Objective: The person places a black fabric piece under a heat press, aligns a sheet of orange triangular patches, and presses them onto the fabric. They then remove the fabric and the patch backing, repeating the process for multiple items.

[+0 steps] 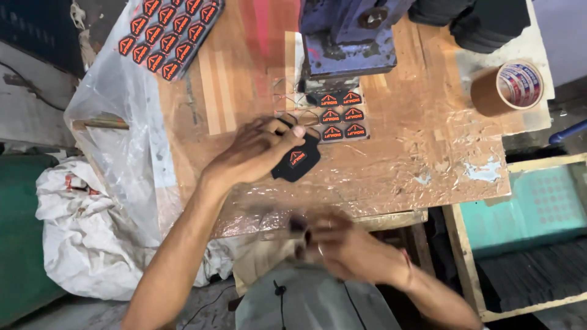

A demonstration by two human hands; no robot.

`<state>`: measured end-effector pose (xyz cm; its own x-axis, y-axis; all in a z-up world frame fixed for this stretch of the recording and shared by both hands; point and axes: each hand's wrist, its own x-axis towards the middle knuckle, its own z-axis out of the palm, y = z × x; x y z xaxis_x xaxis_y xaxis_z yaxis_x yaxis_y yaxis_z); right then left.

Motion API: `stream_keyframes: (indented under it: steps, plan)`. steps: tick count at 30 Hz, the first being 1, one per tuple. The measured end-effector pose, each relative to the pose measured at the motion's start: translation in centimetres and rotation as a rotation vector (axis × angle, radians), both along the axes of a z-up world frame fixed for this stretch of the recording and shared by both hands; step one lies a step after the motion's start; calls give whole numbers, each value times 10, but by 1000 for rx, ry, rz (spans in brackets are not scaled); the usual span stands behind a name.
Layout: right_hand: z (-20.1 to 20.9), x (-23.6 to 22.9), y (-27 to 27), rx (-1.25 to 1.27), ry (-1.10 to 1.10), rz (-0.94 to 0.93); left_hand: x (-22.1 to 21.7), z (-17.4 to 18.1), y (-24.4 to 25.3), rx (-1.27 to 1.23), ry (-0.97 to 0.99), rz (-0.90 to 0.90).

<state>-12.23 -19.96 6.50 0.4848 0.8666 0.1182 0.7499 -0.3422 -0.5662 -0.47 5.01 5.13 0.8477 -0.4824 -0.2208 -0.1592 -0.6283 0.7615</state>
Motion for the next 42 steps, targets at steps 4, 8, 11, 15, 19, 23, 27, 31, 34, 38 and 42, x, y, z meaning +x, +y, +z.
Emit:
stream_keyframes:
  steps: [4,8,11,15,19,23,27,31,34,38,42]
  plan:
    - [7,2,-47,172,327,-219,-21,8,-12,95,-82,20]
    - [-20,26,-125,458,227,-979,-55,-2,-24,40,-445,29]
    - [-32,47,-157,406,219,-1200,-74,-21,7,-47,-610,116]
    - [-76,54,-180,501,86,-1093,-90,-18,104,47,-626,540]
    - [-72,55,-161,467,25,-1133,-98,-71,184,-159,-439,796]
    - [-72,54,-161,436,-6,-1184,-59,-43,148,-258,-292,843]
    - [-62,56,-159,261,-121,-1204,4,22,46,-23,-611,486]
    - [-49,61,-180,360,-21,-1297,73,-12,-23,-122,-830,224]
    - [-13,59,-194,213,-33,-1477,93,-10,-47,-79,-696,97]
    - [28,86,-204,-15,-592,-1231,100,-35,-51,-663,-295,191]
    - [40,187,-225,-13,-699,-914,94,-43,-56,-556,-369,286]
